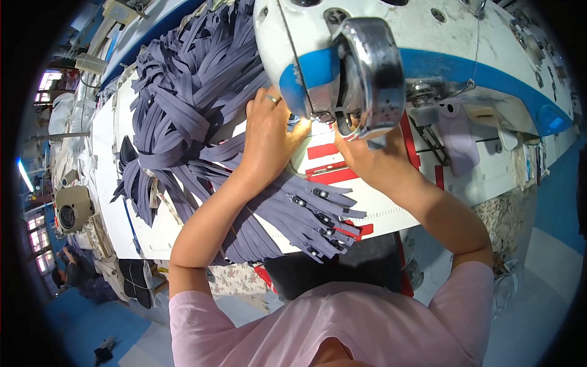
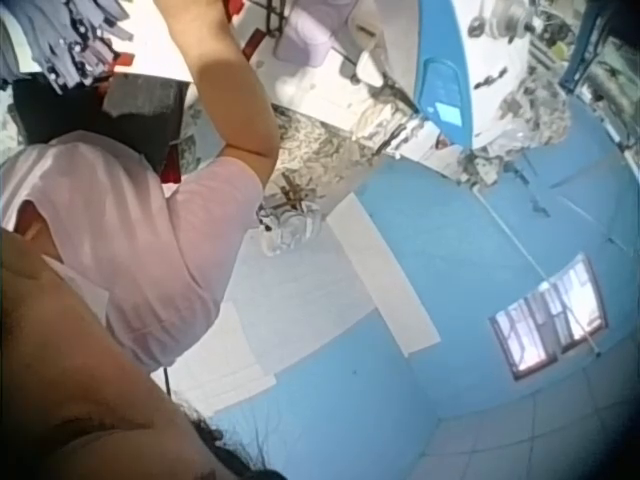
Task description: Sewing zippers onto fabric strips using an industrial sewing machine.
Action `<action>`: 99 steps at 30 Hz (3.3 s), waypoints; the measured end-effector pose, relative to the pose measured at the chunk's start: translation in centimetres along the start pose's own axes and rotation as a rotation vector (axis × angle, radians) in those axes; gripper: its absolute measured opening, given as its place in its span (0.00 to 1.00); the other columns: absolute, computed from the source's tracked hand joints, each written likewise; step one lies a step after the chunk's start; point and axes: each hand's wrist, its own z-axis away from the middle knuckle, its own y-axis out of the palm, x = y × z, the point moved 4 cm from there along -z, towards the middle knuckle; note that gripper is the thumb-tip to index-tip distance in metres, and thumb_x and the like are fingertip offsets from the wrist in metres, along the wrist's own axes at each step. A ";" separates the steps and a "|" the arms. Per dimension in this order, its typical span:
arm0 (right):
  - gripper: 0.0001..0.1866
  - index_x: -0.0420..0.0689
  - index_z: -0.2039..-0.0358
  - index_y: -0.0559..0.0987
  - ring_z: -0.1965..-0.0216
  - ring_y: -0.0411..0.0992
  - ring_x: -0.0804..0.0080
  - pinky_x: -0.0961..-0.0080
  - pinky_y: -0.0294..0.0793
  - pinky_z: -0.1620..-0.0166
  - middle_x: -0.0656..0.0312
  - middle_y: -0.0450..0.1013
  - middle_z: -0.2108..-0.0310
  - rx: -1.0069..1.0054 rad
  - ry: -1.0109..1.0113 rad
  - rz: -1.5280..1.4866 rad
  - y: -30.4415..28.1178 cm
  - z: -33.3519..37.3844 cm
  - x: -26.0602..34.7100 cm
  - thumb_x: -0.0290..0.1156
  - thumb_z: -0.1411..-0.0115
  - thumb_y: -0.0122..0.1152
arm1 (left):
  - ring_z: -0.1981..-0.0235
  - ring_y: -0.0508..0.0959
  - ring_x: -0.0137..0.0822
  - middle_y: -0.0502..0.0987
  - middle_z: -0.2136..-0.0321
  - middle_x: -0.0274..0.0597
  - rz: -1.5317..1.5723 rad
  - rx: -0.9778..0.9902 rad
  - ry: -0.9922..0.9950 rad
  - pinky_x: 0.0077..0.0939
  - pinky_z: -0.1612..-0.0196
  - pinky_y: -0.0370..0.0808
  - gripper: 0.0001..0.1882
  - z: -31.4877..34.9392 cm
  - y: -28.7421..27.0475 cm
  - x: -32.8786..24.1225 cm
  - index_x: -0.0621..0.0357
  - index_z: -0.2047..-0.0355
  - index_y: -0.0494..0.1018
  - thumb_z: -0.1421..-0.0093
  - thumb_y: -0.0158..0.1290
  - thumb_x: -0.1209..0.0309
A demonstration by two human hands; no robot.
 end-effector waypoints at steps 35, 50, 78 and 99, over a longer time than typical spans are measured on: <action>0.08 0.45 0.58 0.80 0.71 0.75 0.67 0.72 0.73 0.65 0.57 0.77 0.71 0.497 0.419 -0.677 -0.3 0.3 -1.0 0.34 0.34 0.60 | 0.57 0.74 0.43 0.75 0.61 0.40 0.181 0.319 0.143 0.34 0.53 0.74 0.16 6.7 -3.5 -5.0 0.57 0.59 0.80 0.50 0.68 0.75; 0.05 0.41 0.64 0.79 0.72 0.74 0.63 0.67 0.74 0.64 0.58 0.75 0.71 0.169 0.617 -0.641 -0.9 0.9 -3.1 0.28 0.40 0.60 | 0.69 0.80 0.49 0.77 0.67 0.45 0.006 0.132 -0.005 0.39 0.65 0.78 0.08 2.1 -2.6 -3.6 0.58 0.62 0.81 0.43 0.62 0.71; 0.12 0.37 0.68 0.75 0.64 0.73 0.54 0.60 0.75 0.60 0.54 0.70 0.69 0.118 0.182 -0.338 -0.2 1.2 -1.4 0.29 0.44 0.70 | 0.71 0.79 0.39 0.74 0.71 0.37 0.090 -0.079 0.216 0.33 0.71 0.76 0.07 1.7 -0.9 -2.0 0.51 0.67 0.80 0.46 0.65 0.72; 0.15 0.41 0.60 0.75 0.65 0.75 0.51 0.55 0.77 0.62 0.53 0.73 0.68 0.092 0.272 -0.391 0.5 0.9 -1.5 0.25 0.46 0.69 | 0.73 0.78 0.38 0.76 0.73 0.38 0.056 -0.058 0.084 0.33 0.73 0.73 0.07 0.6 -0.5 -0.9 0.57 0.70 0.81 0.47 0.67 0.69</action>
